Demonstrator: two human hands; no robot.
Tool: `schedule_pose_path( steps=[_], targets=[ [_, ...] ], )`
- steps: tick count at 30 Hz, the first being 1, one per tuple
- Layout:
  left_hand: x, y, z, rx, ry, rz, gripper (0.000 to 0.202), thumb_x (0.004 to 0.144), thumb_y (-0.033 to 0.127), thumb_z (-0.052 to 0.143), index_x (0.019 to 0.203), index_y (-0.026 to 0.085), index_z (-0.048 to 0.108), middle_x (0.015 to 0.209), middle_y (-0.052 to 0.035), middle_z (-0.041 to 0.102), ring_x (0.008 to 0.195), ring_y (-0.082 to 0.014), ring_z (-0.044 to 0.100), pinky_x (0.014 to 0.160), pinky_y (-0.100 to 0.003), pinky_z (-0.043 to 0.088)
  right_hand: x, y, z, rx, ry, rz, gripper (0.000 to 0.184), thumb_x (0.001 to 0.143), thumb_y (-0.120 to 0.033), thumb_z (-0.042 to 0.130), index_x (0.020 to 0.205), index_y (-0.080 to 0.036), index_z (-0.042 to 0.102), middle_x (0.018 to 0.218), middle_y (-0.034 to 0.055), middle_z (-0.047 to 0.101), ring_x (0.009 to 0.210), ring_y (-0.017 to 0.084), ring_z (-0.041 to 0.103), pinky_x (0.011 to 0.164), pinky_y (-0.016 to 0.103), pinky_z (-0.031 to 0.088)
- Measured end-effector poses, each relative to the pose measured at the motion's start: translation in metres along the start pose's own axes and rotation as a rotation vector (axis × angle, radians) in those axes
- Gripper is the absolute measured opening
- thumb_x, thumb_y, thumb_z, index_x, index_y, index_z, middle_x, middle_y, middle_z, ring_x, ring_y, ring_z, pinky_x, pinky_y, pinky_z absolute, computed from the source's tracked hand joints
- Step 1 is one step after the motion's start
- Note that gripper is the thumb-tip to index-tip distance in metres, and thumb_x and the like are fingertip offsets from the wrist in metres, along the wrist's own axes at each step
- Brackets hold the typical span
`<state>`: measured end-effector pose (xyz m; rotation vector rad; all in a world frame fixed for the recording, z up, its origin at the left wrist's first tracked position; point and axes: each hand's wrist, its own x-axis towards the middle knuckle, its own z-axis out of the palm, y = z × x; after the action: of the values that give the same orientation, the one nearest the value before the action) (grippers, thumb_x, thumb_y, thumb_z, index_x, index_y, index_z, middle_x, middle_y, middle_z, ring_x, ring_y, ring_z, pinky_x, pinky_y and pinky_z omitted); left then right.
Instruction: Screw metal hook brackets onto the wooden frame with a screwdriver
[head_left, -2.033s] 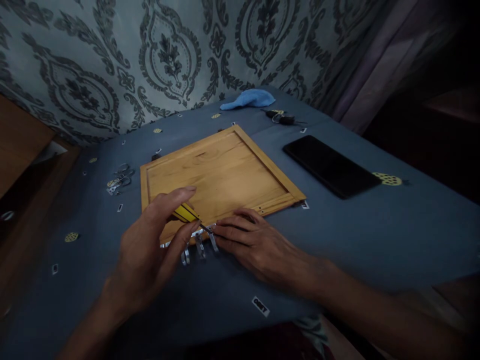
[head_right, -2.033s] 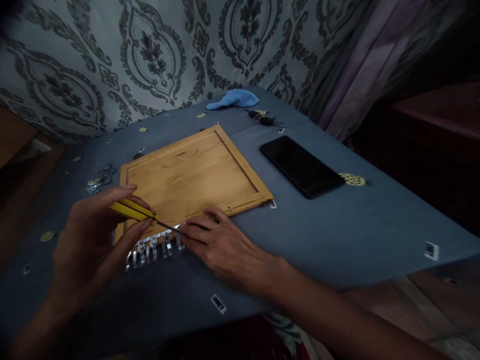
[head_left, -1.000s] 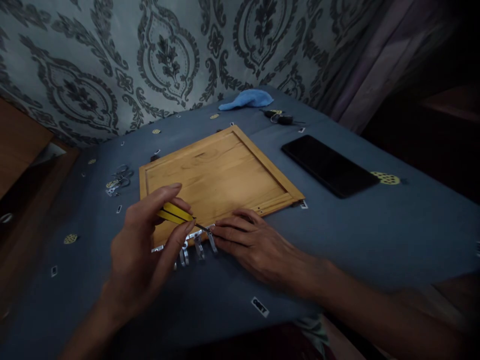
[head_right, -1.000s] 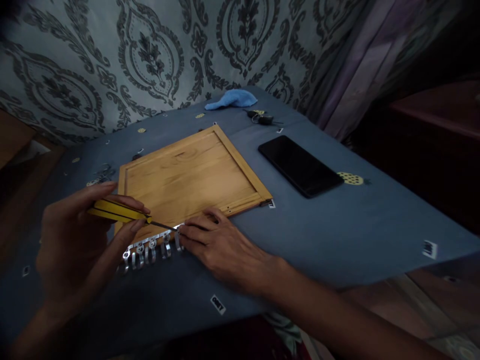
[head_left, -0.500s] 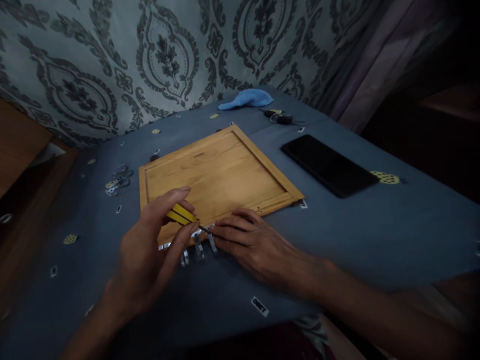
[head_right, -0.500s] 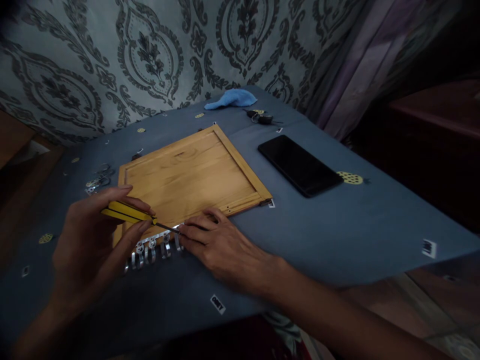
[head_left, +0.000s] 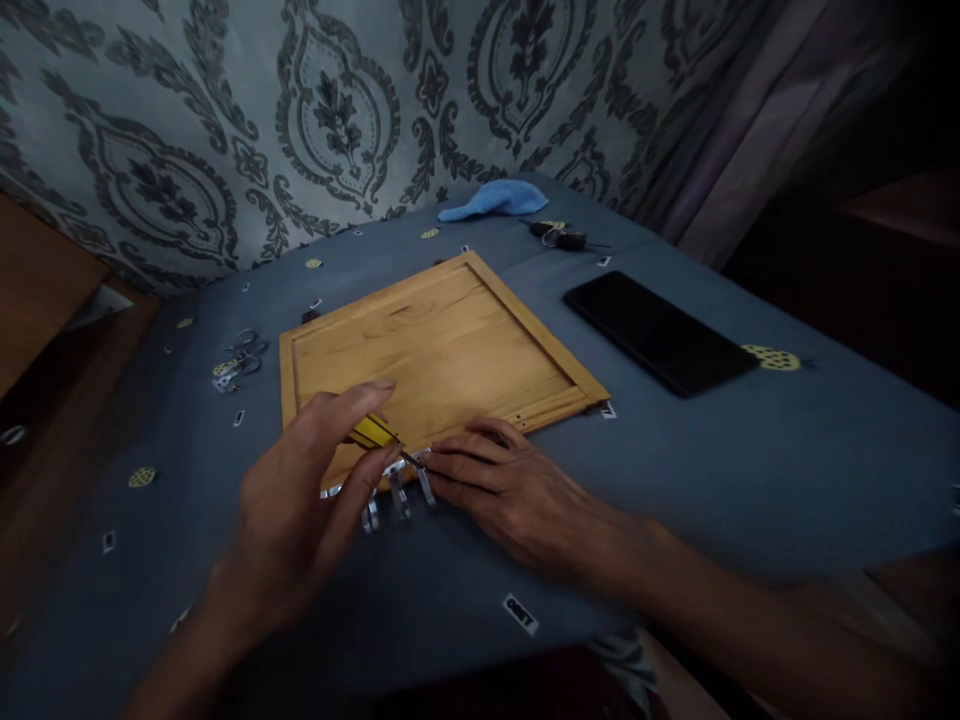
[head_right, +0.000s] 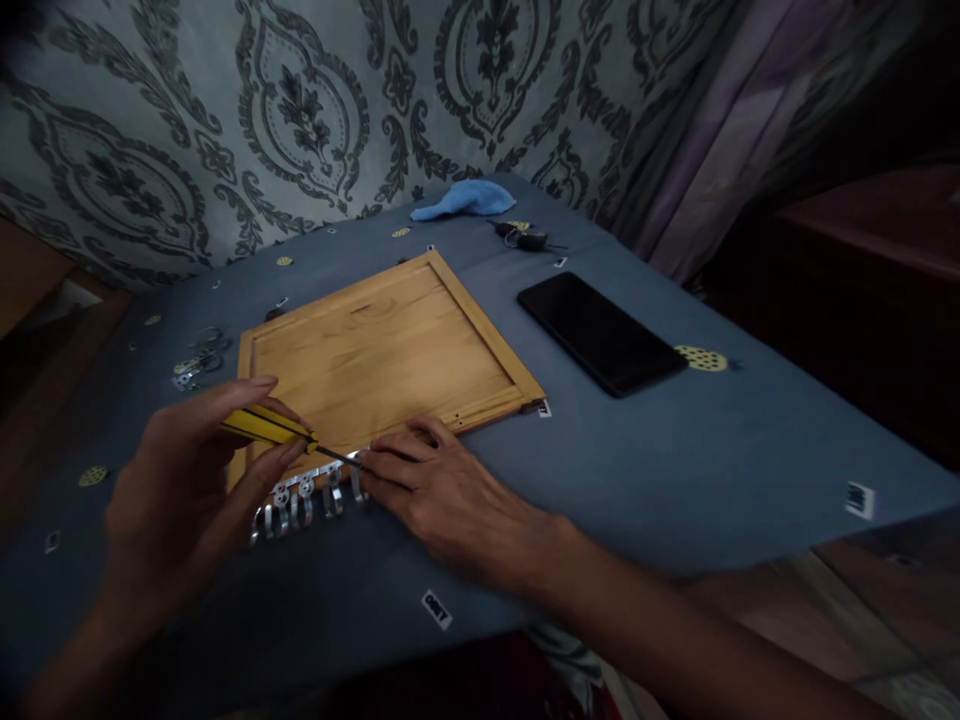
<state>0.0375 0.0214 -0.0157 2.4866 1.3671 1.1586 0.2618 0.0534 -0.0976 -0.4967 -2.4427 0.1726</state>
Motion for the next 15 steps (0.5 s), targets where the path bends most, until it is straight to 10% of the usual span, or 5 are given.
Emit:
schedule_pose_path(
  steps=[15],
  targets=[
    [0.001, 0.003, -0.010, -0.066, 0.025, -0.137, 0.052, 0.094, 0.016, 0.067, 0.139, 0.036, 0.050, 0.115, -0.0040, 0.068, 0.108, -0.0237, 0.070, 0.098, -0.046, 0.061, 0.000, 0.000, -0.001, 0.011, -0.008, 0.003, 0.028, 0.102, -0.012, 0.050, 0.125, -0.014, 0.067, 0.124, 0.0072, 0.075, 0.118, 0.023, 0.063, 0.106, 0.045, 0.040]
  ],
)
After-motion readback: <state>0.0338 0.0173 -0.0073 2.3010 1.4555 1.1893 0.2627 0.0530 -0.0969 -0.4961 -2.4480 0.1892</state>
